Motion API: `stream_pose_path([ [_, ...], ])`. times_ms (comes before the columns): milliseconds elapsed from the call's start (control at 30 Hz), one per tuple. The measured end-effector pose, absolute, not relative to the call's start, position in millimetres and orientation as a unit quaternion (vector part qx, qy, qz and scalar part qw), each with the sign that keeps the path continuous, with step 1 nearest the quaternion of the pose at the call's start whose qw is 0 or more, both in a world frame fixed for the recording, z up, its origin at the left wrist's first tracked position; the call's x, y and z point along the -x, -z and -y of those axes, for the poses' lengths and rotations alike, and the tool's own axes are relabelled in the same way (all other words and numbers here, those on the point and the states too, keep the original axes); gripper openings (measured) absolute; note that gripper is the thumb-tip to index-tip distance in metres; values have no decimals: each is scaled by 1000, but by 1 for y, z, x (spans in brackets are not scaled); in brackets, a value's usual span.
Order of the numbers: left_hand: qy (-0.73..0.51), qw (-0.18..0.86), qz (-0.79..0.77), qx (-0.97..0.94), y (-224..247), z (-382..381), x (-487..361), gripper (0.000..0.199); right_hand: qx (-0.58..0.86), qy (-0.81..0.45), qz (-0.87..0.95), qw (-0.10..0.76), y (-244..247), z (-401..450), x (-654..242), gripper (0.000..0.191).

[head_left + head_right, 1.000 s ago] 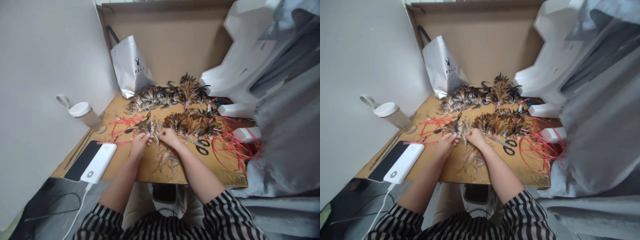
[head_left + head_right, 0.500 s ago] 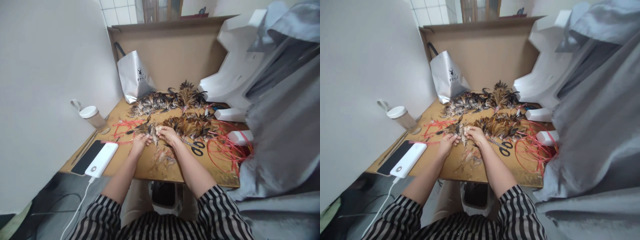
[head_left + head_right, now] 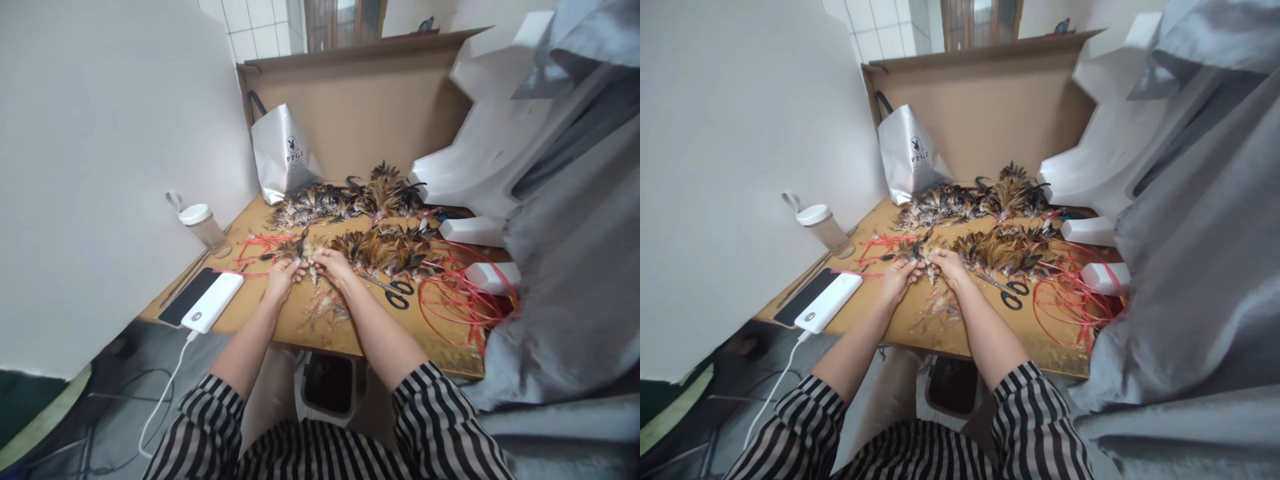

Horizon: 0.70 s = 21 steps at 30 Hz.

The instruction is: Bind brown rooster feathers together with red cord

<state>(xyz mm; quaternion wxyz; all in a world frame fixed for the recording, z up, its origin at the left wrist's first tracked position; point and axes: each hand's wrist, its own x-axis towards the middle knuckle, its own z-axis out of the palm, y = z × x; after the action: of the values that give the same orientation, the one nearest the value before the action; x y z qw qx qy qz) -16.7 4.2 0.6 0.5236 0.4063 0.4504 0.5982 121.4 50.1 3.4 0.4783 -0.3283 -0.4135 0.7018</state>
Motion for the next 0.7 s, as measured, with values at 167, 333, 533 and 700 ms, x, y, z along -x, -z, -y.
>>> stream_pose_path([
  [167,-607,537,-436,-392,0,-1,8,28,295,-706,430,479,-8,-45,-122,23],
  [333,-603,554,-419,-392,3,-2,7,27,298,-713,439,458,-12,-43,-123,24],
  [533,-599,573,-410,-380,3,-2,9,24,326,-691,458,454,-11,-42,-120,22],
  [700,-593,582,-417,-369,0,-1,8,22,357,-651,477,471,-12,-39,-115,20],
])
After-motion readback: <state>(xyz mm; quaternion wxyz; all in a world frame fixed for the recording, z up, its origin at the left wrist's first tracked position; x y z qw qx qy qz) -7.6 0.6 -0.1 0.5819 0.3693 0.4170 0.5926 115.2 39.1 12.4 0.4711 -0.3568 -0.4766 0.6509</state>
